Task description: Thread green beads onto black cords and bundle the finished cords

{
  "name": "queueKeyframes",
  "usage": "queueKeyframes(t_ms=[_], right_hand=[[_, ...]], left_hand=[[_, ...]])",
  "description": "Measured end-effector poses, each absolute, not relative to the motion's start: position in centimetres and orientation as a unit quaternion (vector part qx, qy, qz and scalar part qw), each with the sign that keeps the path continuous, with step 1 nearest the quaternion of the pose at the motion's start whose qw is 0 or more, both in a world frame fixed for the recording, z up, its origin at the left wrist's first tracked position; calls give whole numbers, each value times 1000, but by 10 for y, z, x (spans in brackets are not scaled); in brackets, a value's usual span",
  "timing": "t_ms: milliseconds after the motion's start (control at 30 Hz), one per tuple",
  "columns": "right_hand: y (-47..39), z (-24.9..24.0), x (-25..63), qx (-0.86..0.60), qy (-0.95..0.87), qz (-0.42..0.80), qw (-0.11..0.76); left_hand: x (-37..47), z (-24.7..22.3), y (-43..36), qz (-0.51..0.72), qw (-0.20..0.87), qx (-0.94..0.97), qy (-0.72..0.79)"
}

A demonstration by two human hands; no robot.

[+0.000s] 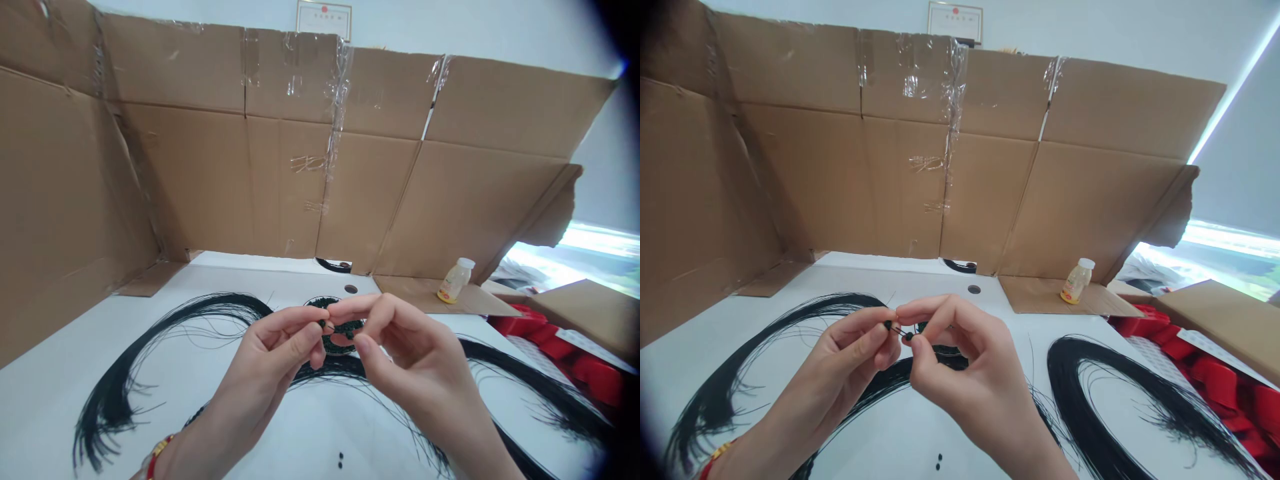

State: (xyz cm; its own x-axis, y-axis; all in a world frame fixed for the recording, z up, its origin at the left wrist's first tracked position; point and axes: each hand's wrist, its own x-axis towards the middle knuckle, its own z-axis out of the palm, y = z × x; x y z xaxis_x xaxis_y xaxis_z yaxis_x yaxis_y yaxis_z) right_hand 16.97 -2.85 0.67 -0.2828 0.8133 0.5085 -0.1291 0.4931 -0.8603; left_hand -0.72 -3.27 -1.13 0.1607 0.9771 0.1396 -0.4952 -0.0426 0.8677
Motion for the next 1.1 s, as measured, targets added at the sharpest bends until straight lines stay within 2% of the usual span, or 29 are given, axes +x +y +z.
queueKeyframes(t_ms=[267, 467, 800, 1100], right_hand=[[-35, 8, 168, -273, -704, 350, 554], [-36, 7, 168, -283, -708, 333, 555], [-36, 9, 168, -283, -726, 306, 546], [-39, 11, 168, -286, -730, 297, 545]], left_hand=[[-8, -13, -33, 594, 623, 435, 266], [-8, -16, -30, 594, 622, 440, 257], [-8, -16, -34, 614, 543, 497, 286], [-7, -12, -37, 621, 519, 506, 298]])
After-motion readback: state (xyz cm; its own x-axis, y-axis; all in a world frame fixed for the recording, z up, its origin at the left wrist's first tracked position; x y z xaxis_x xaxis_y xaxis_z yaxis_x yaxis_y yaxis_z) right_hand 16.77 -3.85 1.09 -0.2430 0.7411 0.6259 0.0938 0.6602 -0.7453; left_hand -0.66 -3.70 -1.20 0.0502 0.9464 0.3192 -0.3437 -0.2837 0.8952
